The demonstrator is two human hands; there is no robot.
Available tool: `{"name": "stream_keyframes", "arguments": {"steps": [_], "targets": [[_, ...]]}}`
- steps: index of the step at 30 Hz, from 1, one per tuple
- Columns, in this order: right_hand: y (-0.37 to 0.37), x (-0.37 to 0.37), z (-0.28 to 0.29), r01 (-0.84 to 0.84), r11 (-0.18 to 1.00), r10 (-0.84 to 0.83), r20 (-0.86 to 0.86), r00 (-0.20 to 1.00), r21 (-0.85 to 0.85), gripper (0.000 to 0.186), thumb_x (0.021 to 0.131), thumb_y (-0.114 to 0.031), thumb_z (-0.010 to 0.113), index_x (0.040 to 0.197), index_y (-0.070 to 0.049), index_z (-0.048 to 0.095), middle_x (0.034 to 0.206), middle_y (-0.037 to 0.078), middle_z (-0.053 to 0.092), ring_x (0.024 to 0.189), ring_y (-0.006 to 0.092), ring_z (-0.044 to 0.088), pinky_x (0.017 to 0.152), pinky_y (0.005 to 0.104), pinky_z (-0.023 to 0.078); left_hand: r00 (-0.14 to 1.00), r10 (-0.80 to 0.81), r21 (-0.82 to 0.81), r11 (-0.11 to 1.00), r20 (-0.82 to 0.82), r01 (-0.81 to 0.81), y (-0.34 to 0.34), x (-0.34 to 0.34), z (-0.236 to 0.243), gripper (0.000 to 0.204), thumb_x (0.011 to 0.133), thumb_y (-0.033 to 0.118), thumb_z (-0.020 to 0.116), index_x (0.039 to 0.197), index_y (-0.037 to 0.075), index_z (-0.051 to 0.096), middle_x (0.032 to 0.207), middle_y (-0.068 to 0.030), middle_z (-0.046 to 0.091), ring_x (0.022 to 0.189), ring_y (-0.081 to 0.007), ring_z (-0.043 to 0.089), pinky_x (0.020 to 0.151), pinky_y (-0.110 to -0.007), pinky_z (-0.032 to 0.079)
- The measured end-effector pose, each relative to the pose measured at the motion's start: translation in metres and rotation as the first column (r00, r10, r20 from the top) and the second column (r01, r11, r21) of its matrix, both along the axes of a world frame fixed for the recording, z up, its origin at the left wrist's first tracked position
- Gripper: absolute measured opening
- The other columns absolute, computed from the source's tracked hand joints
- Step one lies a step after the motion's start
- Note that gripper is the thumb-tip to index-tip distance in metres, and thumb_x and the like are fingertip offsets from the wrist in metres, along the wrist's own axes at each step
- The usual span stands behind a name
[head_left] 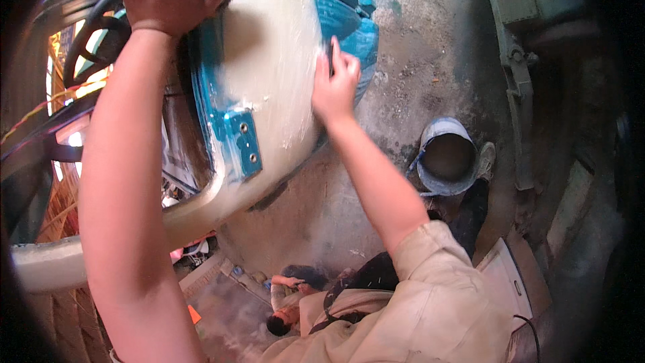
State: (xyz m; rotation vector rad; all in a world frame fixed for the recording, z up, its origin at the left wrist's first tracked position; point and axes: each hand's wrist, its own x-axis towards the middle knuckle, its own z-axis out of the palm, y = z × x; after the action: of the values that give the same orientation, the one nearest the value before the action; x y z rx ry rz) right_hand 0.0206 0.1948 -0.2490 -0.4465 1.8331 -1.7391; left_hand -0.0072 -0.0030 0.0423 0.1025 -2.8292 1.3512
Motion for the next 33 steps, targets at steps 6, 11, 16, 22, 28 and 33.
{"name": "stream_keyframes", "arguments": {"steps": [6,11,16,22,28,33], "targets": [[0.094,0.079,0.031,-0.029,0.997,0.024,-0.077,0.997,-0.068,0.057,0.103,-0.026,0.068,0.152,0.000,0.059,0.141,0.026,0.053,0.130,0.0407,0.049,0.116,0.0516,0.035,0.989,0.012,0.158,0.987,-0.148,0.012,0.017,-0.010,-0.007,0.020,0.064,0.029,0.078,0.072,0.016,0.066,0.083,-0.0062,0.065,0.083,-0.0309,0.065,0.079,-0.047,0.049],[0.065,0.070,0.018,0.040,0.986,-0.069,-0.178,0.982,-0.161,0.052,0.101,-0.025,0.068,0.145,0.001,0.064,0.142,0.027,0.054,0.131,0.0422,0.050,0.115,0.0532,0.037,0.983,-0.013,0.134,0.990,-0.185,0.039,0.005,-0.009,-0.010,0.020,0.065,0.029,0.078,0.075,0.015,0.068,0.086,-0.0073,0.066,0.087,-0.0307,0.065,0.083,-0.047,0.049],[-0.008,-0.010,0.006,0.062,0.997,-0.064,-0.054,0.996,-0.048,0.053,0.103,-0.025,0.067,0.150,-0.003,0.062,0.129,0.023,0.058,0.120,0.0390,0.053,0.109,0.0494,0.041,0.974,0.129,0.184,0.978,-0.187,-0.094,0.022,-0.013,-0.014,0.022,0.067,0.031,0.078,0.077,0.013,0.070,0.089,-0.0097,0.066,0.094,-0.0323,0.064,0.087,-0.048,0.046],[0.115,0.113,0.036,-0.007,0.991,-0.004,-0.076,0.997,-0.133,0.054,0.104,-0.027,0.065,0.151,0.001,0.060,0.142,0.026,0.054,0.134,0.0428,0.047,0.119,0.0535,0.032,0.985,-0.033,0.174,0.983,-0.171,0.063,0.006,-0.007,-0.012,0.019,0.063,0.029,0.077,0.070,0.016,0.065,0.080,-0.0066,0.064,0.085,-0.0324,0.064,0.081,-0.048,0.047],[0.004,0.004,-0.013,0.027,1.000,-0.027,0.003,1.000,0.013,0.052,0.105,-0.027,0.066,0.151,-0.003,0.061,0.129,0.022,0.058,0.123,0.0375,0.052,0.111,0.0489,0.039,0.983,0.032,0.182,0.983,-0.183,0.002,0.020,-0.011,-0.008,0.021,0.065,0.032,0.077,0.071,0.015,0.065,0.082,-0.0073,0.064,0.086,-0.0315,0.063,0.083,-0.045,0.046],[0.117,0.110,0.027,-0.032,0.998,0.030,-0.040,0.999,-0.060,0.058,0.101,-0.025,0.070,0.151,0.002,0.059,0.145,0.027,0.049,0.133,0.0431,0.047,0.118,0.0527,0.033,0.984,-0.029,0.128,0.990,-0.178,0.052,0.013,-0.008,-0.011,0.020,0.066,0.030,0.077,0.069,0.016,0.064,0.080,-0.0069,0.064,0.083,-0.0300,0.065,0.079,-0.045,0.049]]}}
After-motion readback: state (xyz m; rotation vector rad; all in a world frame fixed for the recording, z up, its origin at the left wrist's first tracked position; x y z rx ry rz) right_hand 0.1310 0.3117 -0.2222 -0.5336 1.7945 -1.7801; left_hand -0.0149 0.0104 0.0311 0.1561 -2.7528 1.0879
